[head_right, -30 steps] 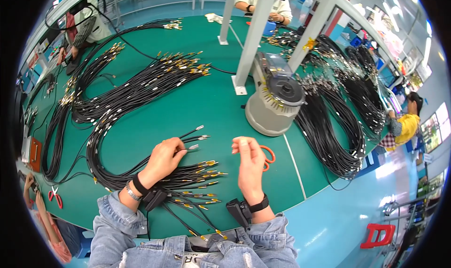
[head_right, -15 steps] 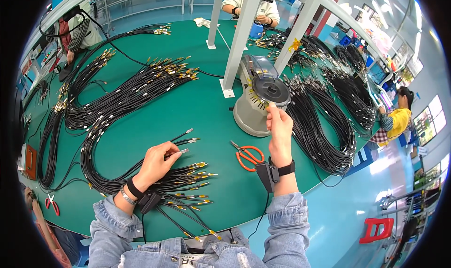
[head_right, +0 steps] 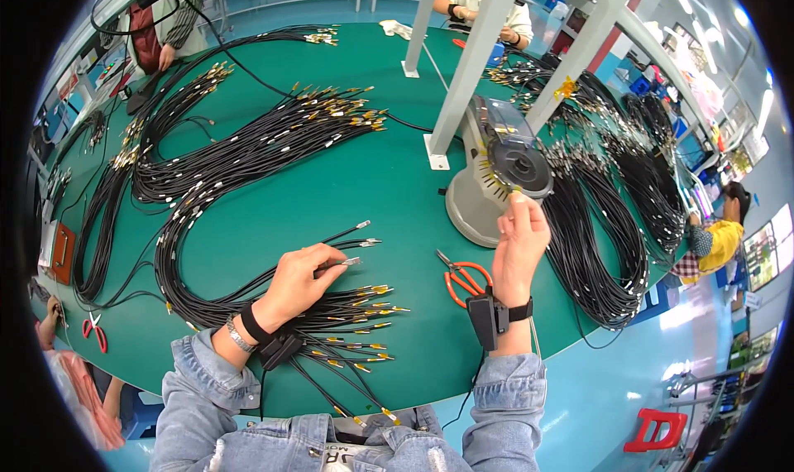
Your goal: The person picks up a cable, slides a yellow sleeve over the connector by hand, and repeats this process before gathering the finished cables into a bundle.
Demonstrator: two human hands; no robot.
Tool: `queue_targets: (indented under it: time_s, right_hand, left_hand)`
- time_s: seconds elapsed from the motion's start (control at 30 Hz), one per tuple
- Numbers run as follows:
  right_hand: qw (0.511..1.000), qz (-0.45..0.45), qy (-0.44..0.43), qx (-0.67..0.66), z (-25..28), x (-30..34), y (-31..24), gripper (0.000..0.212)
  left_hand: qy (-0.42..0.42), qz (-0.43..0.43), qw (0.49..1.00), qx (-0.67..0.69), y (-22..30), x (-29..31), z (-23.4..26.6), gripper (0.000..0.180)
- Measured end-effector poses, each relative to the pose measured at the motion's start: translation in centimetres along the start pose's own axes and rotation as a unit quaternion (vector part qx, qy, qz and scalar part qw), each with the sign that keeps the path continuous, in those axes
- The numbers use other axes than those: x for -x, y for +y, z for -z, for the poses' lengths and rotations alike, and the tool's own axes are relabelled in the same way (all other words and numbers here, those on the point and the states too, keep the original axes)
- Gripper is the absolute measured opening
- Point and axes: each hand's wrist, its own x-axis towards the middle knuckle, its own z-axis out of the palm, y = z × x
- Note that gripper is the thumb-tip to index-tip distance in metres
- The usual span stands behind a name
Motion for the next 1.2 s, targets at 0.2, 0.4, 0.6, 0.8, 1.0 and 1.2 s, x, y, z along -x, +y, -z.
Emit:
queue_targets:
  time_s: [0.2, 0.4, 0.6, 0.8, 1.0, 1.2]
  right_hand:
    - [0.986, -0.072, -0.149, 0.000, -3.6, 5.7, 0.2, 0.008]
    - [0.939, -0.220, -0.249, 0.092, -5.3, 12.5, 3.9, 0.009]
    - [0.935, -0.219, -0.250, 0.127, -5.7, 13.8, 5.6, 0.008]
    - [0.938, -0.214, -0.240, 0.128, -5.9, 13.9, 6.1, 0.005]
    - [0.934, -0.213, -0.244, 0.150, -5.9, 13.7, 6.4, 0.006]
    - [0.936, -0.219, -0.239, 0.140, -5.9, 13.7, 6.5, 0.006]
  left_hand:
    - [0.029, -0.036, 0.999, 0.003, -0.7, 0.5, -0.3, 0.012]
    - [0.042, -0.049, 0.998, -0.005, -0.1, 0.7, -0.2, 0.013]
    - [0.058, -0.050, 0.997, -0.007, -0.2, 0.8, -0.4, 0.015]
    - [0.061, -0.063, 0.996, -0.021, -0.4, 1.1, -0.5, 0.018]
    - [0.054, -0.054, 0.997, -0.022, -0.1, 1.1, -0.4, 0.028]
    - [0.059, -0.097, 0.992, -0.050, -0.1, 1.1, -0.3, 0.030]
